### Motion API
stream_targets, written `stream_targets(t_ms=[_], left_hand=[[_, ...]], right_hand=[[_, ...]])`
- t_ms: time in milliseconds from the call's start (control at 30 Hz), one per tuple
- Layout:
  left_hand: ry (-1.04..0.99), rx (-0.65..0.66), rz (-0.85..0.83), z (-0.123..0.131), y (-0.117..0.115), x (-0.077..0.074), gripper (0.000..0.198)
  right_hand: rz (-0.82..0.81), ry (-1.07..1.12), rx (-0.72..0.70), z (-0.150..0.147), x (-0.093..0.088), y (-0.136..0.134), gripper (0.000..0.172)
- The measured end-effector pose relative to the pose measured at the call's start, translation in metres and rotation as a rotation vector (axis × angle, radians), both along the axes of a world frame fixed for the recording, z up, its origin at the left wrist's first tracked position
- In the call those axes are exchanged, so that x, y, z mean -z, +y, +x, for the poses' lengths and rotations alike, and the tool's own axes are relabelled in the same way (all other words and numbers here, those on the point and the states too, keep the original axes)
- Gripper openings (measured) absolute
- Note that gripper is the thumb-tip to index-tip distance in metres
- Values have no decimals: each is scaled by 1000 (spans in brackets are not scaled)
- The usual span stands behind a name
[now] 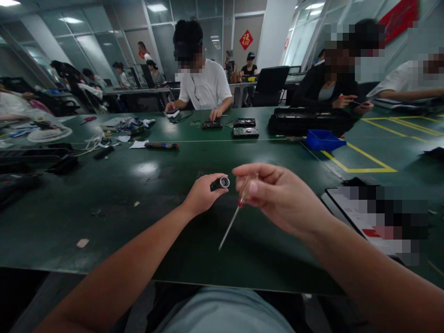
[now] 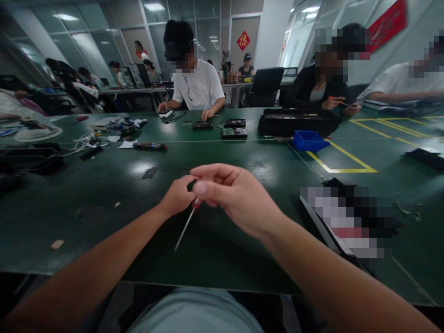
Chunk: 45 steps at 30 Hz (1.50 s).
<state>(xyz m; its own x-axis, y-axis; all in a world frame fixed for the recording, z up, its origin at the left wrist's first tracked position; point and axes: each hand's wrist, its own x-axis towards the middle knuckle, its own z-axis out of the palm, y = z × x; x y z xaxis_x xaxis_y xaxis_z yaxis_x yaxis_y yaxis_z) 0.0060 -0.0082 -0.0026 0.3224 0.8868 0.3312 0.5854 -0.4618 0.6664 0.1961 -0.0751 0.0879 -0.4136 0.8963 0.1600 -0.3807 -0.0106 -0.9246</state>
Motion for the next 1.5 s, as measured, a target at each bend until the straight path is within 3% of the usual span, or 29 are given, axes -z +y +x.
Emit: stream_targets(t_ms=[33, 133, 233, 433, 600, 767, 900, 1000, 1100, 1200, 1367, 1500], left_hand=[[-4, 2, 7, 0, 0, 0, 37], [-15, 16, 23, 0, -1, 0, 38], [-10, 16, 28, 0, 0, 2, 40], [3, 20, -3, 0, 0, 0, 39], [-1, 27, 3, 0, 0, -1, 40], [-9, 41, 44, -3, 2, 2, 40], [-7, 73, 22, -4, 2, 1, 37], [3, 88, -4, -3, 2, -2, 37], [14, 100, -3, -3, 3, -2, 37], [35, 78, 14, -4, 3, 0, 39], [54, 38, 52, -7, 7, 6, 38], [69, 8, 67, -12, 11, 7, 39]], right_hand=[[31, -28, 156, 6, 8, 13, 24], [133, -77, 521, 23, 32, 42, 21], [150, -112, 644, 29, 52, 56, 23], [184, -219, 652, 24, 73, 62, 27], [258, -303, 691, 24, 67, 56, 25], [514, -821, 831, 23, 46, 40, 29], [645, -981, 662, 19, 33, 30, 14], [756, -1069, 566, 13, 28, 26, 19], [702, -1146, 556, 6, 28, 26, 21], [654, -1215, 631, 3, 32, 33, 34], [667, -1016, 668, 7, 48, 39, 26], [617, -1037, 602, 10, 58, 35, 30]])
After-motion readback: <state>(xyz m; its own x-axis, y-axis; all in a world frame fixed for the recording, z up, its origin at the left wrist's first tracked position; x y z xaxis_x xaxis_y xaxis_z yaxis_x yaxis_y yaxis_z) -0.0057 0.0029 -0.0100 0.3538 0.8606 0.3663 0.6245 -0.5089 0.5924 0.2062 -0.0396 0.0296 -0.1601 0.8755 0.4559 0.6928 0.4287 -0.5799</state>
